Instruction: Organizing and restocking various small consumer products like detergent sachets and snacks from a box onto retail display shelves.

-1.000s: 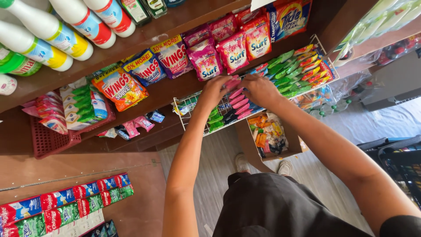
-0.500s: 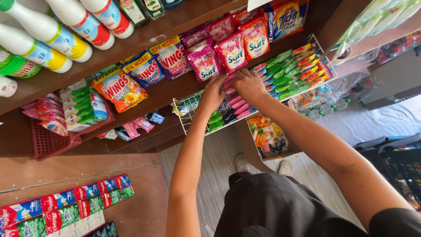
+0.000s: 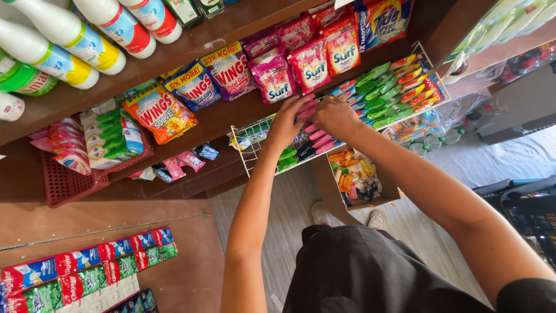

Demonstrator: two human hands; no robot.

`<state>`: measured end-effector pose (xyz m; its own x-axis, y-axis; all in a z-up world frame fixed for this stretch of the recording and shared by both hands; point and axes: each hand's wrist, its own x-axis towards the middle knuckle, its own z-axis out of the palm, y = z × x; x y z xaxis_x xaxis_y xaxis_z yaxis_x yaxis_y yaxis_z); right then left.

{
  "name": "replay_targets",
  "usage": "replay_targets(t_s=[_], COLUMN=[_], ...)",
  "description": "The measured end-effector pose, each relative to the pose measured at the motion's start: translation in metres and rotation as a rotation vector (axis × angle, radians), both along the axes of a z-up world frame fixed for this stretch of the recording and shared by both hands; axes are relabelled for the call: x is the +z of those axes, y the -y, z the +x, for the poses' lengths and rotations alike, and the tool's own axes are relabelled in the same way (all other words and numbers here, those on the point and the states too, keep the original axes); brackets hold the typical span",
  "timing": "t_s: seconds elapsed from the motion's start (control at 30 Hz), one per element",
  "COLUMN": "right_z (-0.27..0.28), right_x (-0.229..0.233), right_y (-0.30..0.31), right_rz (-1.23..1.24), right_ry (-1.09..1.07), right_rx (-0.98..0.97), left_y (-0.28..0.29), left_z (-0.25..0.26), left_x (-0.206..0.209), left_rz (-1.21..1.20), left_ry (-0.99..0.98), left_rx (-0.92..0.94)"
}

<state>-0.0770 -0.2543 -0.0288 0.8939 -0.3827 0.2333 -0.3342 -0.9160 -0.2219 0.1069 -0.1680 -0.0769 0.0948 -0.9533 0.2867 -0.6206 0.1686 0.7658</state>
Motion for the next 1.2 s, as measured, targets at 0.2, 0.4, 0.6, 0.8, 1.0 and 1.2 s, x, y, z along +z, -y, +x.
replay_targets(t_s=[0.2,0.4,0.6,0.8,1.0,1.2], right_z=[0.009,-0.001,-0.009,-0.005,-0.005,-0.010], right_x=[-0.011,0.003,0.007,-0.014,-0.011,-0.021], right_y=[0.000,-0.006,-0.008,-0.008,-0.009,-0.002], right_rz=[-0.157,-0.161,0.094,-0.154,0.024,0.064], right_ry=[-0.109,0.069,-0.211,-0.128,0.061,0.061], right_rx=[-0.090,-0.120,-0.025,-0.099,-0.121,-0.143], left_y=[-0.003,-0.001,0.001,-0.004,-0.008,-0.005], left_z=[0.001,-0.004,-0.013,-0.007,-0.011,-0.021], left_x=[0.022,0.002,-0.016,0.005,0.003,0.017], left_rz=[0.095,0.098,0.065,0.147,0.144,0.188], left_ry=[-0.008,-0.010,-0.067,-0.044,-0.115,-0.120], left_rx=[-0.125,-0.045,0.052,-0.050,-0.079,-0.043])
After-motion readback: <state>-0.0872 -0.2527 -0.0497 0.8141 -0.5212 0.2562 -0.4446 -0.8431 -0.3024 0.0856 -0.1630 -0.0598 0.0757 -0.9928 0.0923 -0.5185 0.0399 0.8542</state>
